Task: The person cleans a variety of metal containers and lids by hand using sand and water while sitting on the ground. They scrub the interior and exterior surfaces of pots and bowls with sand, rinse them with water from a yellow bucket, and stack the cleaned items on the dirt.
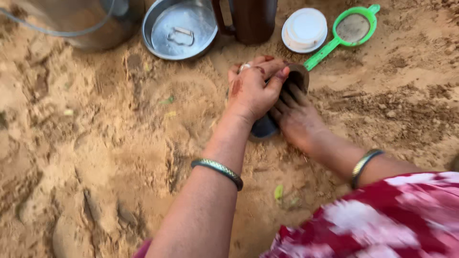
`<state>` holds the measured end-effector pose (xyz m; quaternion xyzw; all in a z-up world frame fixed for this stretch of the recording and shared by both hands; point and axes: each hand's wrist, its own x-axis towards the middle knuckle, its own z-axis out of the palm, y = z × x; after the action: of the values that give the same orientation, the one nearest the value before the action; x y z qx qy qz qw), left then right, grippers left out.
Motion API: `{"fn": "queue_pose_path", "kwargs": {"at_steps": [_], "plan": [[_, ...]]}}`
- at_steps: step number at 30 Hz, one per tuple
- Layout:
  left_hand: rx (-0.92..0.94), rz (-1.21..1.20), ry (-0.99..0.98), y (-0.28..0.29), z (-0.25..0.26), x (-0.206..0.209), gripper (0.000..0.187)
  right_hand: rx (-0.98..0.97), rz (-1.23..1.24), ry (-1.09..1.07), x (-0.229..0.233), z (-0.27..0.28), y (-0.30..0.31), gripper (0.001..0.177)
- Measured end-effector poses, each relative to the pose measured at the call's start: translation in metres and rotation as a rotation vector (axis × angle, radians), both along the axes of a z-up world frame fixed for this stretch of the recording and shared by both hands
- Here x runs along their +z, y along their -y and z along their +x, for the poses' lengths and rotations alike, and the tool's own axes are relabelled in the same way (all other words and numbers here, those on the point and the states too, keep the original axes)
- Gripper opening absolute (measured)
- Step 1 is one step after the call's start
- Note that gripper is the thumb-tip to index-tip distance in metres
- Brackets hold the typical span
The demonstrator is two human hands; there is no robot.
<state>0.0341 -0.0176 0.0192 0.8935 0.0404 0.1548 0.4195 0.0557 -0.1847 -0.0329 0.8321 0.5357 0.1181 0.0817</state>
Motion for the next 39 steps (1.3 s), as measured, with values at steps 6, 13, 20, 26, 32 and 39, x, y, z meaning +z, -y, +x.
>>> {"fn": "queue_pose_path", "kwargs": {"at_steps": [6,13,20,26,32,39], "plan": [[0.022,0.048,0.061,0.008,0.0,-0.003,0.03,-0.599,0.001,-1.139,-0.01,-0.049,-0.035,0.052],[-0.002,-0.009,-0.144,-0.003,0.012,0.001,0.032,-0.058,-0.196,-0.057,0.017,0.004,0.004,0.071],[0.037,0.032,0.12,0.01,-0.007,-0.011,0.033,-0.543,0.08,-0.911,-0.019,-0.053,-0.051,0.066],[0.072,0.011,-0.022,0.003,0.009,-0.011,0.034,-0.301,0.506,-1.112,-0.017,-0.054,-0.025,0.074],[0.201,0.026,0.034,0.003,0.006,-0.01,0.038,-0.181,0.048,-0.353,-0.013,-0.037,-0.022,0.086],[0.129,0.12,-0.129,0.02,-0.007,-0.001,0.032,-0.238,0.503,-0.998,-0.028,-0.048,-0.013,0.073]]}}
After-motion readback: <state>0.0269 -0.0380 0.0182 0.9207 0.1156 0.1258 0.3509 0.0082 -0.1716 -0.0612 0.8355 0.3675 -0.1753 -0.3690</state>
